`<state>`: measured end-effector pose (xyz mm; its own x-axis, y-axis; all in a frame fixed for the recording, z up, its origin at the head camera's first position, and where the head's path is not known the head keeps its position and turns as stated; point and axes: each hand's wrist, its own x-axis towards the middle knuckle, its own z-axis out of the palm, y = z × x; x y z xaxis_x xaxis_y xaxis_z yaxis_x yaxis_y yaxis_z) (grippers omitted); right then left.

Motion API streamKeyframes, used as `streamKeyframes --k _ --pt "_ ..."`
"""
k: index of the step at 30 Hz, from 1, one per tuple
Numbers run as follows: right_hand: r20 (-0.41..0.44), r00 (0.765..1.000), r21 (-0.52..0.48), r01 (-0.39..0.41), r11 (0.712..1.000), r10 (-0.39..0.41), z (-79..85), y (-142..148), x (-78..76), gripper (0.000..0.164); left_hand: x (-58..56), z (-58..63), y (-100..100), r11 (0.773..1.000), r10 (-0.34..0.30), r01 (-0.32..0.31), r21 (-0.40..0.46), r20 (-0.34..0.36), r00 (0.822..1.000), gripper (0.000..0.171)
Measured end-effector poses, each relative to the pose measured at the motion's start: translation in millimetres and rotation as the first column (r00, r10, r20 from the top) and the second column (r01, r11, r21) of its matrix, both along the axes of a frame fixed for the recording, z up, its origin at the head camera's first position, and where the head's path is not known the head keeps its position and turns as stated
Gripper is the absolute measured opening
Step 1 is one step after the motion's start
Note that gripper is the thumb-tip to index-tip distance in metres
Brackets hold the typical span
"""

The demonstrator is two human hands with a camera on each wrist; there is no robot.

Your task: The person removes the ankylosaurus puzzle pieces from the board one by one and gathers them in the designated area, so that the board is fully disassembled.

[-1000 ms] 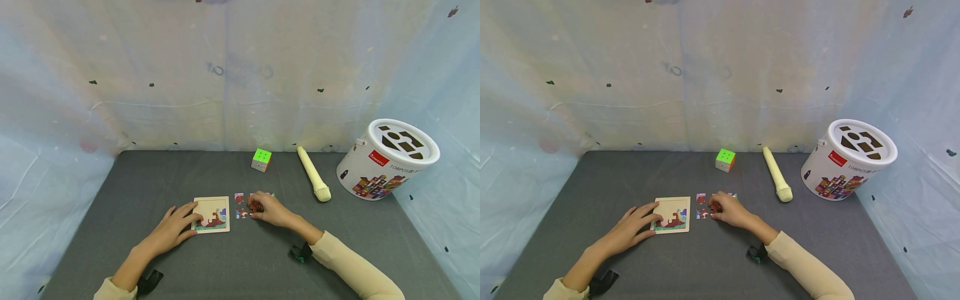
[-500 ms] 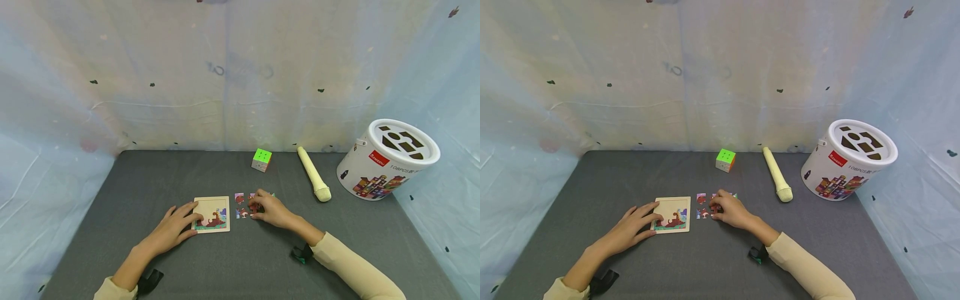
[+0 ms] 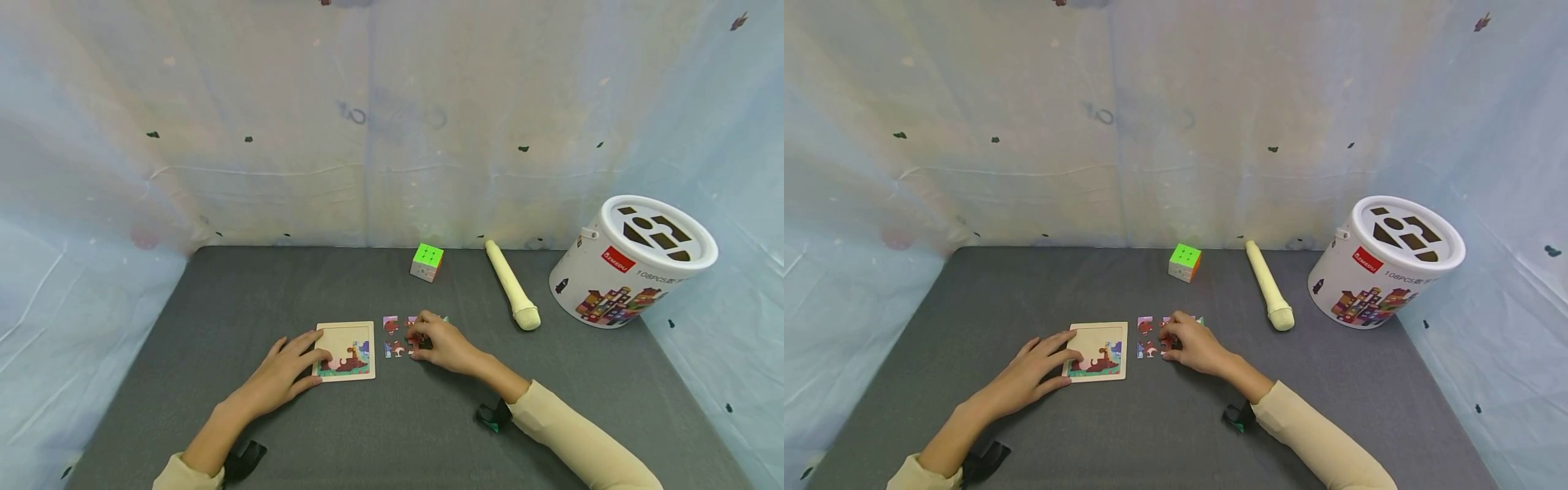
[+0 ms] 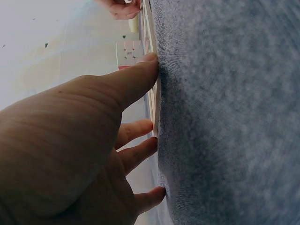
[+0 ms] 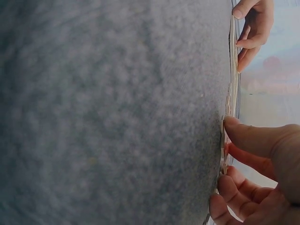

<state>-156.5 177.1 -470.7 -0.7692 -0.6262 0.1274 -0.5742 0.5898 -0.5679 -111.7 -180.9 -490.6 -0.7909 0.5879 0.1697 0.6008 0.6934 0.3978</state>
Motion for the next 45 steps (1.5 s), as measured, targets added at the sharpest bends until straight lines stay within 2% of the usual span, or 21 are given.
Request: streamKeyframes --k 11,19,32,37,45 --pt "-0.033 0.999 0.018 -0.033 0.999 0.033 -2.0 1.9 -0.2 0.026 -1.0 -3.6 -1.1 1.000 0.002 -0.002 -0.003 -0.011 1.000 0.039" --pt "-0.016 1.000 0.049 -0.026 0.998 0.027 -0.8 1.7 0.6 0.024 -1.5 -5.4 -1.9 1.000 -0.003 0.004 0.011 -0.030 1.000 0.039" --pt "-0.018 0.999 0.052 -0.043 0.998 0.044 3.4 1.8 0.0 0.023 -0.9 -3.2 -1.8 1.000 0.019 -0.018 -0.022 0.036 0.999 0.037" --pt "-0.038 0.997 0.024 -0.067 0.997 0.068 7.9 -9.2 -3.8 0.027 -0.5 -3.1 -2.6 1.000 0.022 -0.022 -0.017 0.041 0.999 0.037" --pt "-0.073 0.990 0.020 -0.119 0.993 0.120 13.8 -44.9 -7.9 0.035 -1.7 -3.4 -1.6 1.000 0.014 -0.014 -0.014 0.021 1.000 0.038"
